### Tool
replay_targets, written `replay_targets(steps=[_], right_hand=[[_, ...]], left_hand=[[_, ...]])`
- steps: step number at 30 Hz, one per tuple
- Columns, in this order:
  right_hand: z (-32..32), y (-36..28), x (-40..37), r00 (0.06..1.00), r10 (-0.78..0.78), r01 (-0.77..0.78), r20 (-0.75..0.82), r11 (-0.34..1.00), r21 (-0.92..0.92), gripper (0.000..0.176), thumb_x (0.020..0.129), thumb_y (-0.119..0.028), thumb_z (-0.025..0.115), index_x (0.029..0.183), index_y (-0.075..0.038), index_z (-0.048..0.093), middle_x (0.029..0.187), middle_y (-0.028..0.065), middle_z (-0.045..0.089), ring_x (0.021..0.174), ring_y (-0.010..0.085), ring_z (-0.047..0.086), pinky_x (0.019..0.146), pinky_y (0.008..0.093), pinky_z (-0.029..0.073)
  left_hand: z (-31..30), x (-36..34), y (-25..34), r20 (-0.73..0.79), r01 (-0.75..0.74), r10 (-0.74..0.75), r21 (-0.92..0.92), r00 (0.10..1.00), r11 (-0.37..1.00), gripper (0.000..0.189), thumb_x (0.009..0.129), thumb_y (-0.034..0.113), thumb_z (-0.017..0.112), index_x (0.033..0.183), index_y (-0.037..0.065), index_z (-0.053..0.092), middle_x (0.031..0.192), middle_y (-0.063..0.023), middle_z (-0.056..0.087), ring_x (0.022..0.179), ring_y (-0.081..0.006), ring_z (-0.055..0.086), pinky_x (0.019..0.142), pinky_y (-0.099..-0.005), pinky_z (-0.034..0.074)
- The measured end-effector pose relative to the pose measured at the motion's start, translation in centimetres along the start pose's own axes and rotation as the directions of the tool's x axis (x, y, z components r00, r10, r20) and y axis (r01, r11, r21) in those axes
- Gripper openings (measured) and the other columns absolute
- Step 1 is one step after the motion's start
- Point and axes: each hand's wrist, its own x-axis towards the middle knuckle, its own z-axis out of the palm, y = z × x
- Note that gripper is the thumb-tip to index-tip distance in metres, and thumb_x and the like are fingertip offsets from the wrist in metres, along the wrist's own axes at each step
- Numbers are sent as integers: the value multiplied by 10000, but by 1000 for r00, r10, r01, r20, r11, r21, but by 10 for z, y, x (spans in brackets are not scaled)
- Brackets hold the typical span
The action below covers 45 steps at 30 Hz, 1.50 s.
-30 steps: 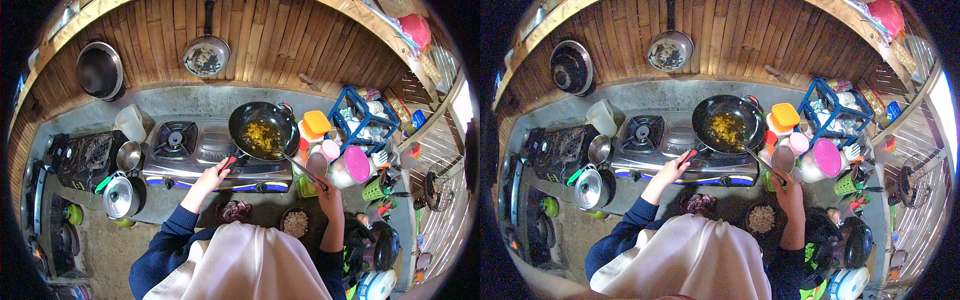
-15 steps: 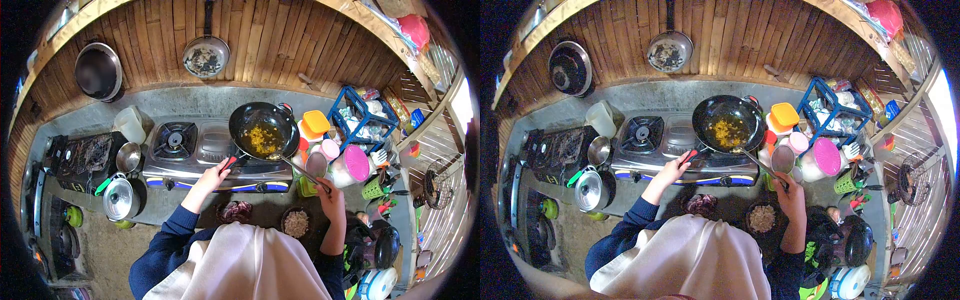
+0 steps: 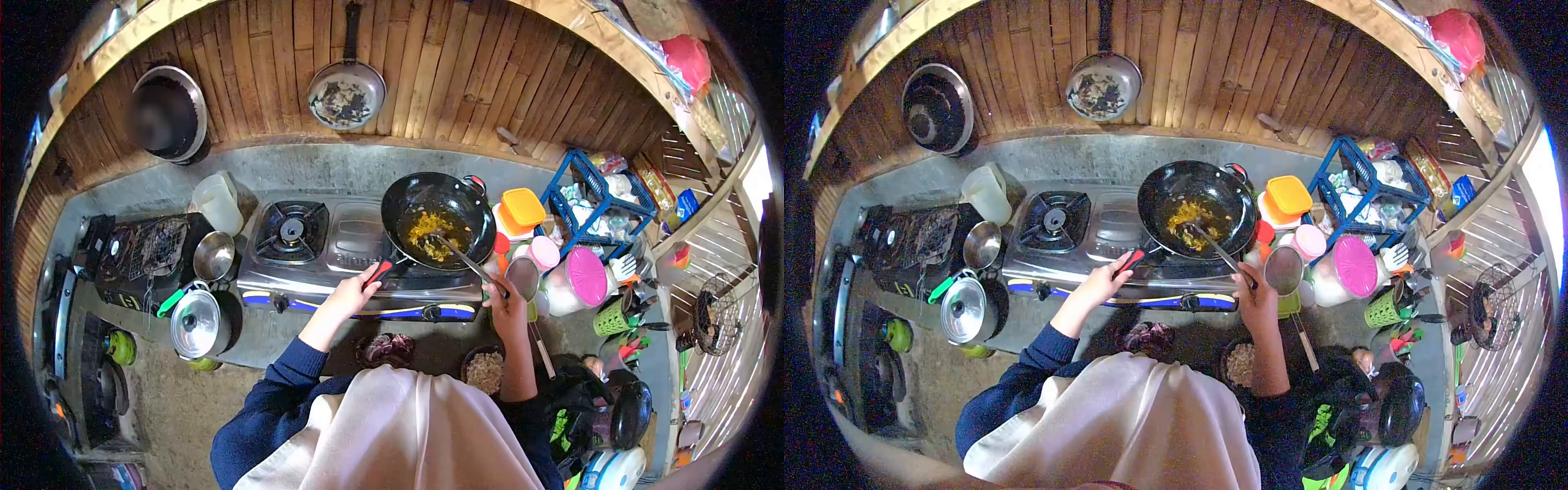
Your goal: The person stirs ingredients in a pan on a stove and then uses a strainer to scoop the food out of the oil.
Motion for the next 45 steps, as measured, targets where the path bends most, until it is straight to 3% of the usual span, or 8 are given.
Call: replay_targets(steps=[6, 9, 18, 25, 28, 35, 37, 45], right_hand=[[22, 26, 33, 987, -157, 153, -11, 973, -172, 271, 874, -100, 588, 1132, -20, 576, 896, 91, 632, 726, 125, 603, 593, 237, 513], [35, 26, 45, 995, -99, 99, -23, 995, -2, 278, 869, -94, 590, 1139, -29, 576, 894, 103, 635, 717, 137, 612, 592, 233, 524], [36, 46, 69, 997, -59, 54, -41, 992, -115, 297, 896, -184, 570, 1155, -39, 575, 861, 79, 658, 635, 140, 638, 581, 255, 499], [12, 40, 39, 996, -59, 59, -60, 998, -7, 264, 886, -128, 581, 1118, -3, 582, 919, 82, 651, 738, 113, 609, 658, 246, 486], [-4, 41, 25, 995, -96, 87, -43, 983, -164, 232, 882, -124, 588, 1080, -3, 592, 920, 78, 641, 821, 112, 592, 712, 234, 458], [-34, 9, -8, 998, 27, -32, -54, 995, -91, 243, 880, -161, 602, 1083, -26, 600, 856, 82, 627, 783, 122, 590, 669, 255, 466], [-44, -2, -14, 993, 110, -116, -37, 961, -251, 262, 884, -194, 601, 1081, -21, 602, 814, 87, 637, 757, 138, 598, 646, 278, 475], [-62, -18, -28, 999, 5, -16, -33, 943, -332, 265, 879, -190, 594, 1078, -16, 609, 783, 99, 658, 693, 156, 613, 663, 289, 479]], left_hand=[[-3, -1, 4, 28, 36, -35, -16, 999, 999, 508, 898, 345, 525, 1370, 224, 379, 1101, -234, 593, 1063, -362, 561, 894, -388, 447], [-1, -1, 2, 25, 25, -24, -33, 999, 999, 508, 898, 345, 524, 1370, 230, 377, 1091, -236, 596, 1054, -366, 563, 891, -392, 449], [-5, -3, 7, 17, 13, -13, -12, 1000, 1000, 503, 900, 339, 518, 1371, 235, 376, 1036, -249, 609, 1011, -384, 578, 877, -407, 456], [-2, 0, 3, 36, 33, -32, -27, 999, 999, 513, 895, 338, 528, 1372, 224, 377, 1112, -243, 585, 1076, -366, 551, 912, -393, 438], [0, 1, 0, 32, 23, -22, -34, 999, 999, 514, 896, 342, 529, 1371, 219, 378, 1118, -241, 583, 1083, -363, 548, 914, -393, 437], [-3, -2, 5, -3, -13, 13, 2, 1000, 1000, 504, 893, 333, 527, 1359, 197, 393, 1053, -232, 607, 1004, -374, 580, 868, -407, 463], [-6, -4, 10, 10, 12, -13, 17, 1000, 1000, 504, 892, 337, 527, 1359, 200, 393, 1047, -235, 608, 997, -376, 584, 865, -409, 464], [-2, -1, 4, 8, 11, -11, 8, 1000, 1000, 508, 890, 340, 530, 1359, 201, 393, 1043, -236, 609, 994, -377, 585, 864, -404, 463]])
